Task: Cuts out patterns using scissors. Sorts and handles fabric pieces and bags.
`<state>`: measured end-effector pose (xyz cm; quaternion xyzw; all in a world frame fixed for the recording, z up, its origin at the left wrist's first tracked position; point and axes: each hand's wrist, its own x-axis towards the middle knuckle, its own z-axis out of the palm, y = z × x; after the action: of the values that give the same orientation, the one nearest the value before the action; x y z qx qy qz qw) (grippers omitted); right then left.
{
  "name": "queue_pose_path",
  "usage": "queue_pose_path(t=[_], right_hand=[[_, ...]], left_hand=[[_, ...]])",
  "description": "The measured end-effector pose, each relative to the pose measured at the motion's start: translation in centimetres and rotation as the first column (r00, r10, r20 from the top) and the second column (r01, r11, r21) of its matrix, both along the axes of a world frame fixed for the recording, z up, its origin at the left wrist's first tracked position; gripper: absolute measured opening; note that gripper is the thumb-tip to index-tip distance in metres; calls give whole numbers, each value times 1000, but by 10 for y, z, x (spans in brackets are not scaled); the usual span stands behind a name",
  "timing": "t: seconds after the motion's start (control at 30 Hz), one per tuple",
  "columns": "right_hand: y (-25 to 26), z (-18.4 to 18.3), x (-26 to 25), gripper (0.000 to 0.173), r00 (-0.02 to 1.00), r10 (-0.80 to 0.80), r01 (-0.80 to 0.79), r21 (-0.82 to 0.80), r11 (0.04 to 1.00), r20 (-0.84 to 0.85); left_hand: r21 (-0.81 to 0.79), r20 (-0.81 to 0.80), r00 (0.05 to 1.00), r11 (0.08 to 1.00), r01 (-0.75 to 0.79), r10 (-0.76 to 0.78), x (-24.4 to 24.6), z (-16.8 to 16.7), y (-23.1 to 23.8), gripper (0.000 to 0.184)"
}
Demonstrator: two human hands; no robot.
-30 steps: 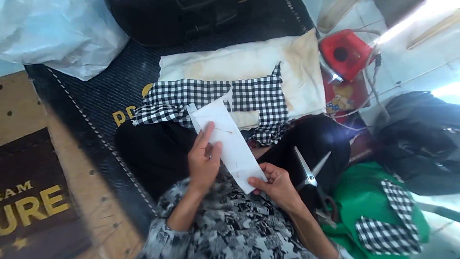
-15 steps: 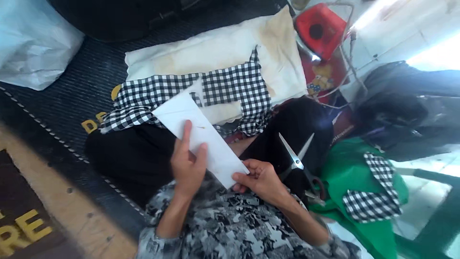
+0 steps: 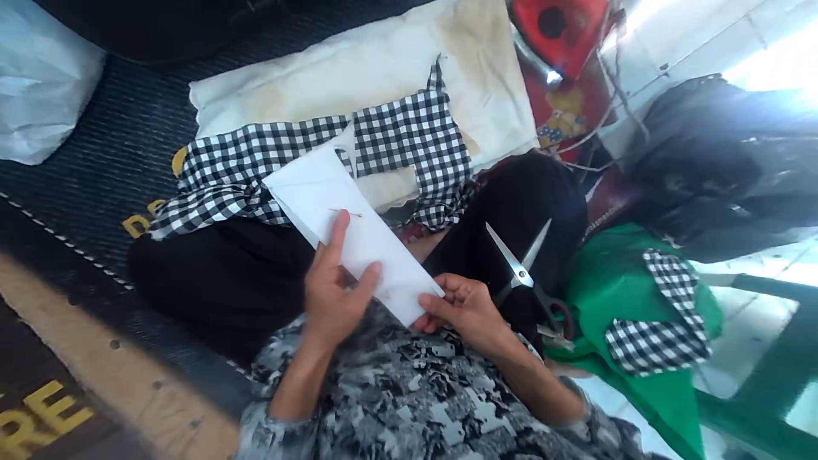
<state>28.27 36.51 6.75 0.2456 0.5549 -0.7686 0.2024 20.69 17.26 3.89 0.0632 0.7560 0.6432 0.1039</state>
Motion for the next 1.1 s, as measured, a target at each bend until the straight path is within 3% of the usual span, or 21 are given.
queue_pose_path(t=[0.17,0.33,0.4,0.47,0.53,0.6,0.67,0.73,0.87,1.1], right_hand=[[3,-1,1,7,999,-41,41,-7,999,36],[3,-2,2,10,996,-69,68,15,998,55],[3,-1,4,15,999,-24,21,91,996,33],[7,3,12,24,997,70,-55,290,956,-41],[16,6,27,29,978,125,0,598,801,-167],[35,1,46,30,949,173,147,854,498,-264],[59,-1,63,33,948,207,189,951,245,-242],[74,1,78,34,967,199,130,981,146,-158],[81,-3,96,36,981,173,66,985,158,-93],[101,6,94,52,987,85,-157,923,351,135]], left_hand=[[-10,0,997,997,73,-73,-6,2,-2,71],[-11,105,987,992,123,-121,-4,1,1,101],[-29,119,985,991,133,-129,-3,0,3,99],[-38,122,984,990,139,-133,-2,1,3,97],[-41,110,986,990,133,-127,-3,3,1,97],[-46,87,989,991,128,-124,-3,6,-1,96],[-37,70,989,990,135,-132,-4,8,-2,95],[-33,57,988,989,146,-144,-4,11,-3,94],[44,39,987,987,157,-159,-3,17,-1,94],[239,-8,993,963,120,-122,-12,42,-16,95]])
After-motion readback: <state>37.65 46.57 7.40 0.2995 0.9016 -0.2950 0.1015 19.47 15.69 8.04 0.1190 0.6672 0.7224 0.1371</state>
